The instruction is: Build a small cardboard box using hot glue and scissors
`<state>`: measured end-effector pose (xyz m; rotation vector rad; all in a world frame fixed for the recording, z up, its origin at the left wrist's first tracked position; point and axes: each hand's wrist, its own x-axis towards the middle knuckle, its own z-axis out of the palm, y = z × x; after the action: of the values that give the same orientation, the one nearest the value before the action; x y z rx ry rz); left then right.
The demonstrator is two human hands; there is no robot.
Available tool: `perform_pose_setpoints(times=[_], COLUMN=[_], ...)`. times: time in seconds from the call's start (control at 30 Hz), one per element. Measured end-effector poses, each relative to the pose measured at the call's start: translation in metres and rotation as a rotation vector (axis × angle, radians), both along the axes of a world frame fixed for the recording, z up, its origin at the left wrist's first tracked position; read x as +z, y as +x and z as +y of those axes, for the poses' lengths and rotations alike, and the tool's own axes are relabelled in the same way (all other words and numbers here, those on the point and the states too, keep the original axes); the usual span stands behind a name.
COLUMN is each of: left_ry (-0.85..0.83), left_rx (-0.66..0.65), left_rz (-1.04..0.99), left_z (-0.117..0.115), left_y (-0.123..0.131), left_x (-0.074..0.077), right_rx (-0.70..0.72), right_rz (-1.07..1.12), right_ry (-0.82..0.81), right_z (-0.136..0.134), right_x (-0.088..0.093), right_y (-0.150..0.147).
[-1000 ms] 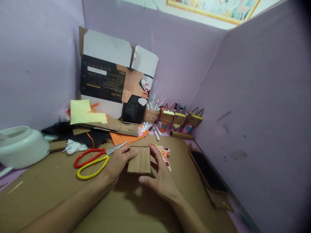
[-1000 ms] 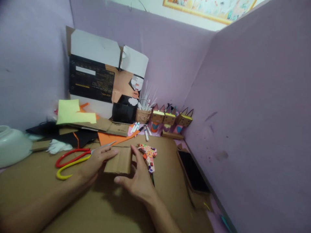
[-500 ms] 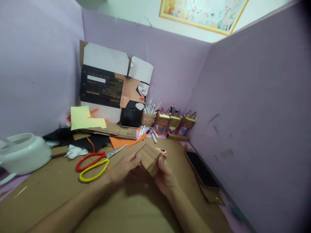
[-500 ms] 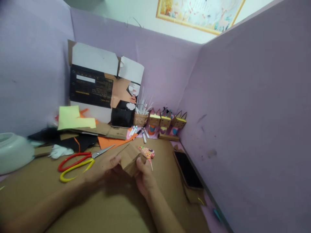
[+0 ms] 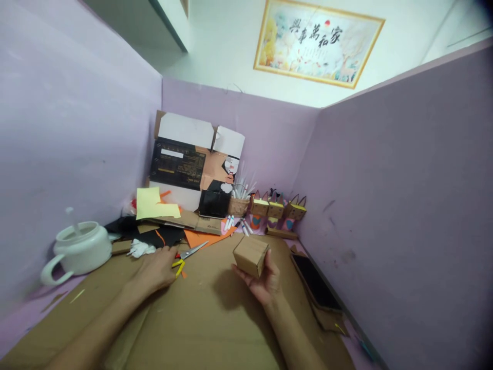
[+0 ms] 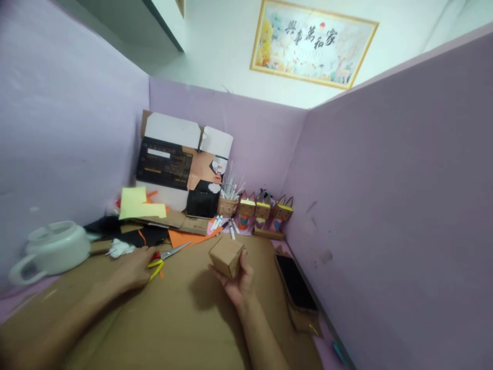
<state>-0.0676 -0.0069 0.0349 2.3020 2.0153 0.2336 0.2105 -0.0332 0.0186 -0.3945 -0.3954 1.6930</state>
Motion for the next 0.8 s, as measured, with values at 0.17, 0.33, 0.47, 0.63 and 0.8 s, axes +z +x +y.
perform_pose_setpoints(times=[0.17,0.33,0.47,0.63,0.8], left_ry=[0.033,0.045,0.01,-0.21,-0.169], left_rx=[0.008,0.033,0.022,-0.115,-0.173], left_rz=[-0.096,-0.351,-0.681,-1.053,-1.221], left_z=[0.003,0.001,-0.001,-0.007,-0.006], left_y=[0.002,0.002,0.002,0.024,0.08], left_x=[0.0,0.006,0.023,0.031,0.01], right_rx=[0.008,0.017,-0.008,-0.018,-0.023], right_rz=[0.009,0.012,0.032,0.044,0.052], right_ry=[0.017,0.043,0.058,0.058,0.049], right_z=[0.004,0.006,0.006,0.006,0.008], right_x=[-0.005,-0.005,-0.004,-0.002,-0.003], right_y=[0.004,0.005,0.007,0.009,0.01])
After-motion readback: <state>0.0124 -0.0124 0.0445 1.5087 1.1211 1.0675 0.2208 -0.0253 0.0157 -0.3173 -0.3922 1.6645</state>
